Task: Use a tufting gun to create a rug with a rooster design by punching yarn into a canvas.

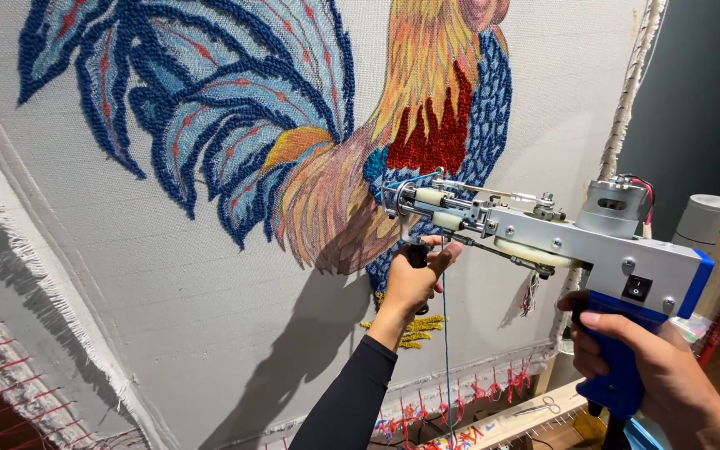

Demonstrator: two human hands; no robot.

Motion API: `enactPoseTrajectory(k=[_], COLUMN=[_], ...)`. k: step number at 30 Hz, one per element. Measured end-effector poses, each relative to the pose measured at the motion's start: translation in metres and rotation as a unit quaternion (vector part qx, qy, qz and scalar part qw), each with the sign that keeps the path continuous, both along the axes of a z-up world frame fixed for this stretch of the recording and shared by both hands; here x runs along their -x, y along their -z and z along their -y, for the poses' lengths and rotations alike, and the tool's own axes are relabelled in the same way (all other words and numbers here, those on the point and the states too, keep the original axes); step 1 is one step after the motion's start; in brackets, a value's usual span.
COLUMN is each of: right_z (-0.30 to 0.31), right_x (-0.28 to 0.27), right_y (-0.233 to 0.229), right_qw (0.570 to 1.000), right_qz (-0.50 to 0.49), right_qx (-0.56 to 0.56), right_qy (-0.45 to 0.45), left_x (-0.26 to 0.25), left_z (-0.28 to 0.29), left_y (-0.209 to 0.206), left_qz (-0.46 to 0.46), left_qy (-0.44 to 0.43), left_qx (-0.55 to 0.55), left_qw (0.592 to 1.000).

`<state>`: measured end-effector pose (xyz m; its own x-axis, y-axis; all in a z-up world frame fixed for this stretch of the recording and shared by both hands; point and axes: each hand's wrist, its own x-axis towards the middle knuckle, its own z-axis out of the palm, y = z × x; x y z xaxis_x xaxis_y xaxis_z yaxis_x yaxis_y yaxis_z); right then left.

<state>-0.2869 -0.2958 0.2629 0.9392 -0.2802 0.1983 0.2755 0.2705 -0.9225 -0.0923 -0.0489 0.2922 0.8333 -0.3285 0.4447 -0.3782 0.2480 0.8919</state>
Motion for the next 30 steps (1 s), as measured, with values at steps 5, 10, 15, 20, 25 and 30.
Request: enactPoseTrajectory(k=[5,10,15,20,25,30], right_z=[-0.005,-0.008,-0.017,-0.021,-0.029,-0.054], right_x=[0.0,-0.003,-0.006,-0.004,-0.005,-0.007], right_y=[-0.006,-0.009,-0.011,-0.016,-0.019,-0.025], right_qw=[1.0,1.0,0.999,0.999,0.998,0.996], right_qz=[0.001,0.007,-0.005,-0.014,-0.027,-0.002], right_qx=[0.001,0.019,0.024,0.036,0.039,0.075], right_qy=[-0.004,0.001,0.022,0.033,0.045,0.043], left_x=[-0.003,-0.002,-0.007,-0.012,-0.01,-0.026], left_z=[-0.003,-0.005,-0.01,-0.008,-0.013,-0.013], left_y=[0.001,-0.003,-0.002,0.003,-0.005,-0.003], left_qz=[0.008,-0.002,0.003,0.012,0.018,0.01], left_qy=[-0.003,0.006,0.017,0.013,0.0,-0.029], left_qx=[-0.002,0.008,0.01,0.012,-0.006,-0.008], left_qw=[1.0,1.0,1.0,1.0,1.0,1.0])
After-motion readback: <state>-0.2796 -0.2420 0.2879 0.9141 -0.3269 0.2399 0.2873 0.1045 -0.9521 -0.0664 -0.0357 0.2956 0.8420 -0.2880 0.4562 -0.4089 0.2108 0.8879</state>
